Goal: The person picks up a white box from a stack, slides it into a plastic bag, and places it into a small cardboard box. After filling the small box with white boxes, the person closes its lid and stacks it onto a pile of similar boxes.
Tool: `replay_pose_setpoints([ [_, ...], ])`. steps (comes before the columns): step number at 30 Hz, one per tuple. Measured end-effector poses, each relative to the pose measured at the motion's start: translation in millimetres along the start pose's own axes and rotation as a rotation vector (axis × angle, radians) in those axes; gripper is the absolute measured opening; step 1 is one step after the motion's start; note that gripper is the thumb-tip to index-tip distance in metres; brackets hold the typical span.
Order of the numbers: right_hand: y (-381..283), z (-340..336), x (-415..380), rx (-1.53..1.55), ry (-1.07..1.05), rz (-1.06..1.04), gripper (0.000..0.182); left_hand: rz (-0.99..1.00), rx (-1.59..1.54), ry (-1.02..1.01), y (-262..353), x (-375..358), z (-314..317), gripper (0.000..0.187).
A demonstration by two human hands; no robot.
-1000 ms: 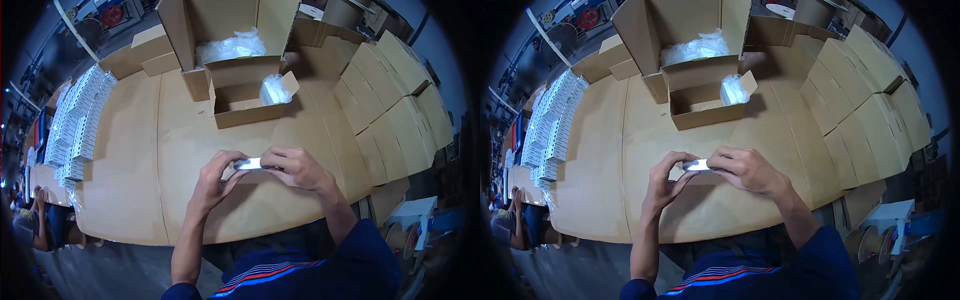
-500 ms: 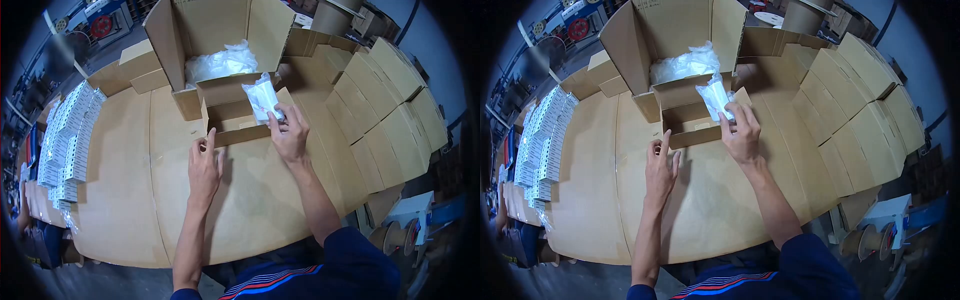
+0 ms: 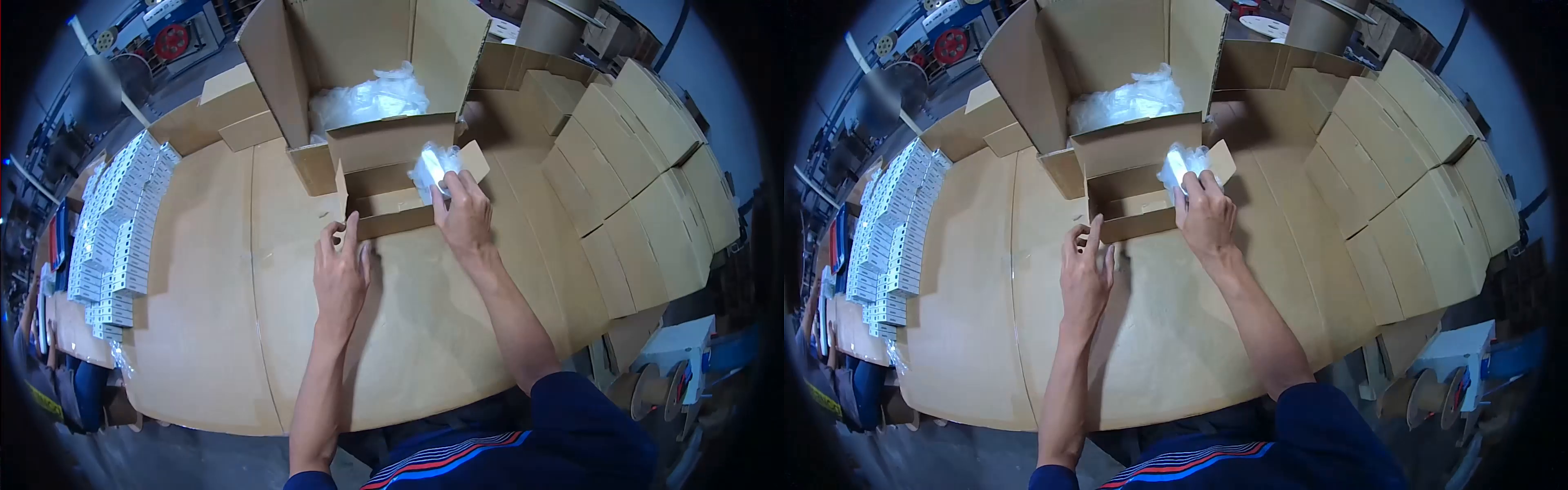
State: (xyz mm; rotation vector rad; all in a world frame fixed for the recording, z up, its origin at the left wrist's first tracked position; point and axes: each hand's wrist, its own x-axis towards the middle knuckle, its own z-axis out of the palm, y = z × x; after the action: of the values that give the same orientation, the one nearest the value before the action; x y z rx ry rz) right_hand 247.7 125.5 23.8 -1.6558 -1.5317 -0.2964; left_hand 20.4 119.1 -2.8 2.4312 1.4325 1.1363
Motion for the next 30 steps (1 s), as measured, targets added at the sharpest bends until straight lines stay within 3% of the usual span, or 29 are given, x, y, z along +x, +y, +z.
replay_pose_setpoints([
  [5, 0, 12, -7, -0.125, 0.065, -0.034, 0.015, -0.032, -0.035, 0.021, 3, -1, -6, 0.062],
  [6, -12, 3, -6, -0.132, -0.079, 0.090, 0.017, -0.026, -0.027, 0.004, 1, 0, -11, 0.063],
  [7, 2, 15, -10, -0.176, 0.017, -0.008, 0.018, -0.026, -0.041, 0.012, -1, -1, -11, 0.065],
  [9, -5, -2, -13, -0.123, -0.106, 0.134, 0.023, -0.046, -0.008, -0.056, -2, -13, -8, 0.077],
  [17, 8, 12, -36, -0.173, -0.109, 0.084, 0.038, -0.093, 0.018, -0.004, -69, -57, -111, 0.074],
  [20, 13, 19, -41, -0.192, 0.008, 0.019, 0.044, -0.158, 0.047, 0.042, -108, -73, -164, 0.068],
  [24, -57, 19, -18, 0.031, 0.174, -0.079, 0.049, -0.224, 0.174, 0.087, -174, -91, -240, 0.056],
  [25, -76, 19, -7, -0.104, 0.214, -0.255, 0.049, -0.257, 0.186, 0.128, -189, -94, -255, 0.050],
  [28, -155, 37, 9, 0.302, 0.091, -0.148, 0.053, -0.298, 0.283, 0.169, -236, -104, -298, 0.047],
  [30, -201, 48, 19, 0.377, 0.001, -0.257, 0.059, -0.343, 0.301, 0.202, -258, -109, -320, 0.045],
])
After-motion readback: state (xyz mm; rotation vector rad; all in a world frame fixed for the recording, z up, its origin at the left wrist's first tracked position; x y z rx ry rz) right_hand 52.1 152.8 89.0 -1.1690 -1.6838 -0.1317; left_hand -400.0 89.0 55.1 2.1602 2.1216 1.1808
